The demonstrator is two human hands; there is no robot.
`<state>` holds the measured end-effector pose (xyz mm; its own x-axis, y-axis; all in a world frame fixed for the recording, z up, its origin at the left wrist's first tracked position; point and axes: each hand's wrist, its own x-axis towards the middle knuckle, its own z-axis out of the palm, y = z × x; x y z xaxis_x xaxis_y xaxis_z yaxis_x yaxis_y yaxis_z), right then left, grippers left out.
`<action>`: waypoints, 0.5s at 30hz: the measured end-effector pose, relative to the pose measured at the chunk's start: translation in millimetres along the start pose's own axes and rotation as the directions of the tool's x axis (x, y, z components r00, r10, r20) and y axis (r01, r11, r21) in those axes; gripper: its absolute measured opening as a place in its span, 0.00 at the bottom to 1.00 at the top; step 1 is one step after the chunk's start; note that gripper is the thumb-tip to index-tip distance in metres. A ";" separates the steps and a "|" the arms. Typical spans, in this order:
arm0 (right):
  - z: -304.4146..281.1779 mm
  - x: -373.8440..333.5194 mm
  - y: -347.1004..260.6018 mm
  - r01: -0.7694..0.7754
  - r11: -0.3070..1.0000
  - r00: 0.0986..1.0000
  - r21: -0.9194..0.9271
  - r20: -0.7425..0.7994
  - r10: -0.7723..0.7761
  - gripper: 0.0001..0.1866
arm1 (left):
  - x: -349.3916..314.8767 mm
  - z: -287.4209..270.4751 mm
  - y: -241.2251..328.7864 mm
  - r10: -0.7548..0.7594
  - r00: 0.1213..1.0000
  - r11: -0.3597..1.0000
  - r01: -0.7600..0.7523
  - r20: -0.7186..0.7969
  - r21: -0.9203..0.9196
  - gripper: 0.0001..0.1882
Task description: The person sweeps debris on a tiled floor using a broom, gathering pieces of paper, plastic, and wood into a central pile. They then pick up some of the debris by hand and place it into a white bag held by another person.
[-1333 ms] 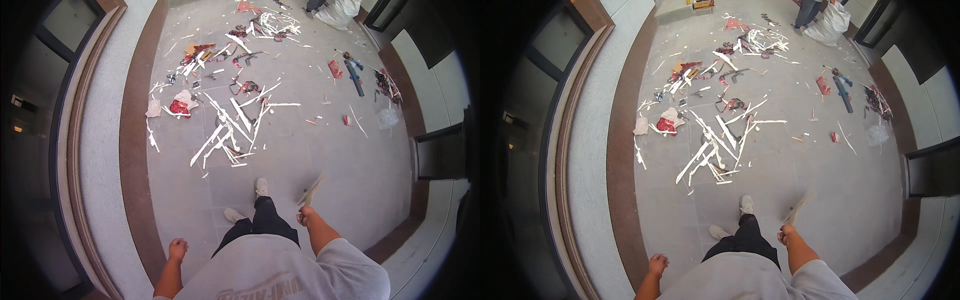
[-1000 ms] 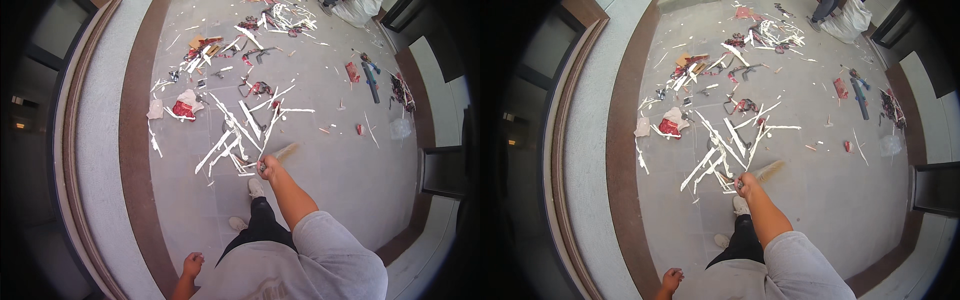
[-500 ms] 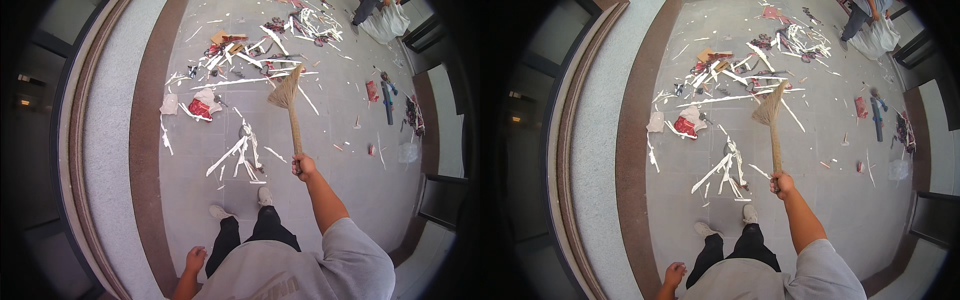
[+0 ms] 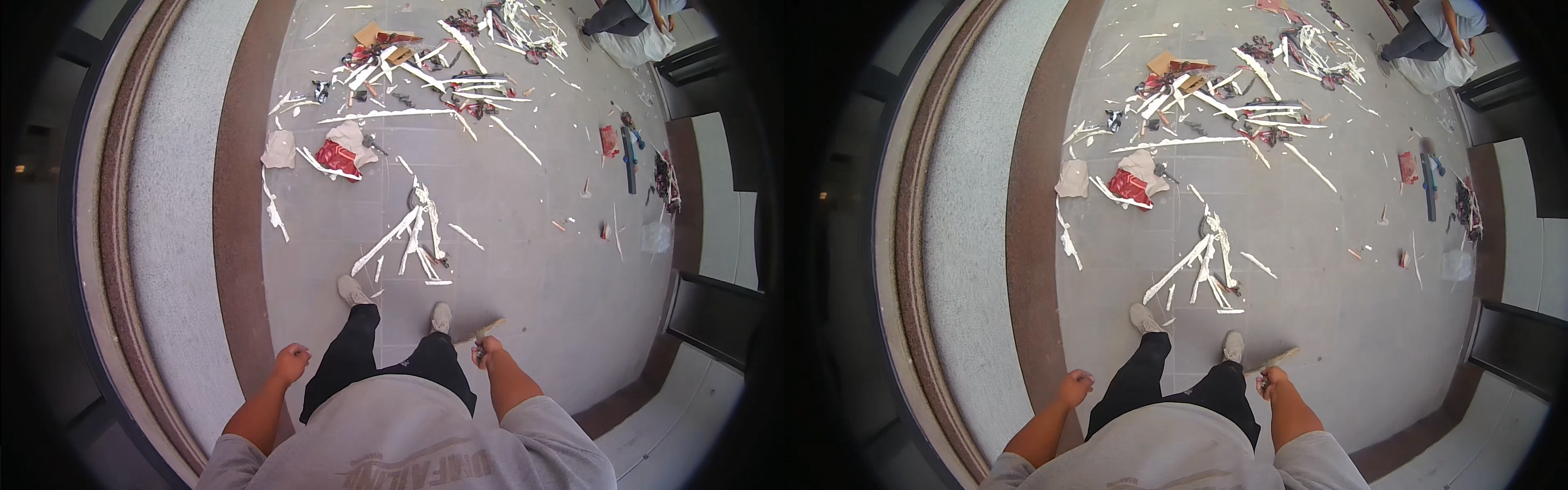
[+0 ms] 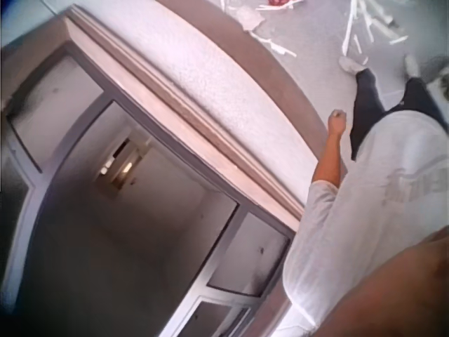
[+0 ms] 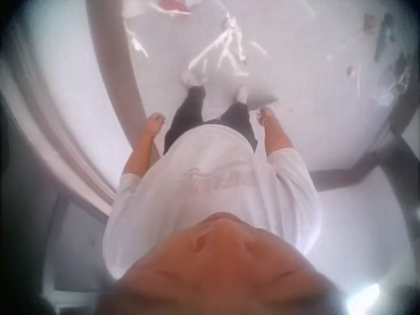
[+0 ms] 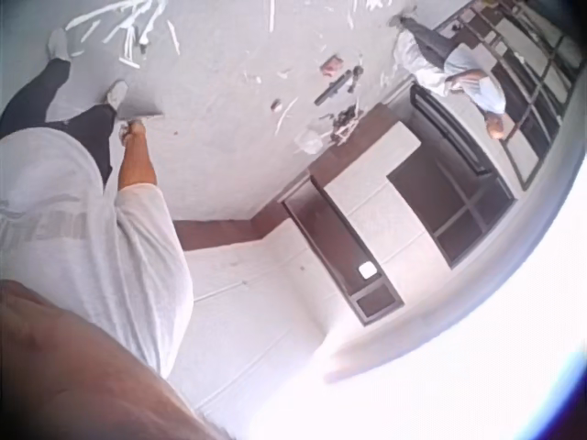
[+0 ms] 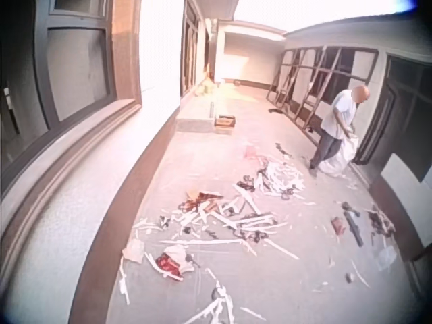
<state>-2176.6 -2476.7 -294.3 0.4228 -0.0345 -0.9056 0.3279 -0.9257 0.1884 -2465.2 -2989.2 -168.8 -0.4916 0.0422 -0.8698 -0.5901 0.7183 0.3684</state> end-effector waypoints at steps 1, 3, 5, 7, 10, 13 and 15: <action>44.0 -15.7 5.2 0.005 1.000 1.000 0.019 0.030 -0.005 0.07 | 12.7 -16.4 -3.6 0.041 0.999 0.998 -0.042 -0.017 -0.050 0.13; 134.7 -45.2 2.7 0.036 0.995 0.989 0.097 0.140 -0.050 0.07 | 26.8 -38.4 2.7 0.056 0.998 0.985 -0.060 -0.032 -0.159 0.13; 215.9 -89.4 -18.5 0.050 0.984 0.960 0.172 0.262 -0.095 0.06 | 26.6 -57.4 16.1 0.005 1.000 0.962 -0.010 -0.018 -0.275 0.12; 283.2 -156.9 -49.7 0.114 0.968 0.910 0.223 0.367 -0.192 0.06 | 26.0 -65.5 3.1 -0.024 0.999 0.963 0.014 -0.037 -0.270 0.12; 333.1 -217.7 -110.0 0.202 0.944 0.851 0.262 0.430 -0.302 0.07 | 25.5 -67.6 -15.7 -0.071 0.997 0.966 0.059 -0.037 -0.250 0.12; 336.9 -263.7 -145.1 0.329 0.928 0.763 0.175 0.529 -0.371 0.07 | 19.8 -67.0 -36.0 -0.111 0.994 0.974 0.113 0.019 -0.198 0.12; 332.5 -278.8 -144.0 0.449 0.890 0.724 0.081 0.550 -0.415 0.05 | 18.6 -69.1 -42.9 -0.128 0.990 0.973 0.135 0.054 -0.185 0.11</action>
<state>-2622.5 -2458.9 -195.4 -0.2950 0.1521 -0.9433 0.4135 -0.8697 -0.2696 -2493.2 -3067.2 -178.1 -0.3773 -0.0127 -0.9260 -0.7593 0.5767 0.3014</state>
